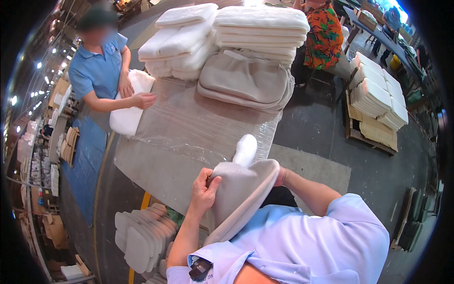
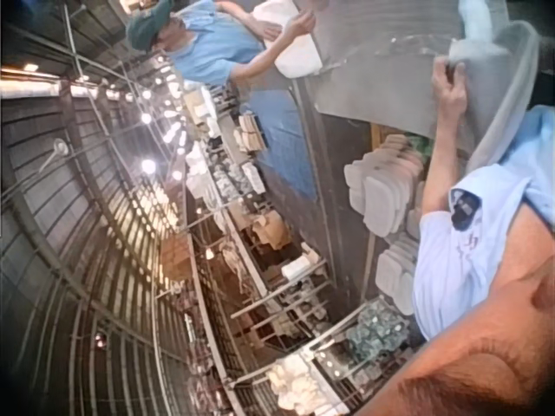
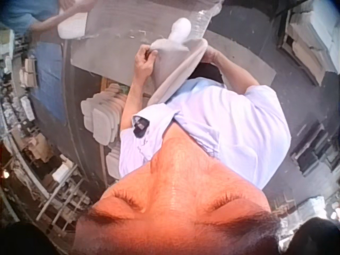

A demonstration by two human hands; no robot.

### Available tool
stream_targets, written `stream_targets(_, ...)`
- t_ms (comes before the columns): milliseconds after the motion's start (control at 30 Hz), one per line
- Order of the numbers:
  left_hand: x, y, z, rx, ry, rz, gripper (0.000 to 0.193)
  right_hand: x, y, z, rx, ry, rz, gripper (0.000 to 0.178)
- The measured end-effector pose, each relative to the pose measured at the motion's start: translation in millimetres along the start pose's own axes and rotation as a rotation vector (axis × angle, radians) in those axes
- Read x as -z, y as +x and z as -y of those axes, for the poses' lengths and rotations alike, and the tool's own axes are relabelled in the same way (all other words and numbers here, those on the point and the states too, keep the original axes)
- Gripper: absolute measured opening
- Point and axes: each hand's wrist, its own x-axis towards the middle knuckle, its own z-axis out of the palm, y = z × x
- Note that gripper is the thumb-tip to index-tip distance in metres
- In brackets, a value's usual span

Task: The person inserts white foam inserts into gray fabric covers, aligns edges, and places the finished cushions onto a stack. The person repeats this process for multiple cushions at a work table.

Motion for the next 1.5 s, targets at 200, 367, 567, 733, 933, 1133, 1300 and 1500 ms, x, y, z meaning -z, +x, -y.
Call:
stream_targets(200, 2, 1, -13, -0.051, 0.012, 0.026, 0.013, 36, -36, 7, 0.146, -0.247, 0.255, 0.036)
stream_targets(367, 7, -2, -13, -0.054, -0.029, 0.004, 0.009, -1, -28, 2, 0.177, -0.413, 0.348, 0.039)
stream_targets(567, 35, -6, -10, -0.01, -0.165, -0.023, 0.015, -41, -37, 13, 0.281, -0.588, 0.233, 0.035)
stream_targets(733, 38, 4, -12, 0.366, -0.377, 0.325, 0.02, -51, -49, 5, 0.664, -0.951, -0.059, 0.029)
stream_targets(933, 34, 26, 15, 0.487, 0.071, 0.503, 0.025, -53, -48, -9, 0.871, -1.097, -0.331, 0.038)
stream_targets(1133, -12, 62, -35, -0.091, 0.511, 0.147, 0.03, -54, -58, -14, 0.867, -1.117, -0.381, 0.039)
stream_targets(1300, -49, 78, -78, -0.435, 0.618, 0.528, 0.028, -64, -66, -10, 0.893, -1.136, -0.366, 0.039)
stream_targets(1500, -56, 80, -103, -0.408, 0.781, 0.771, 0.021, -69, -80, -6, 1.001, -1.266, -0.468, 0.048)
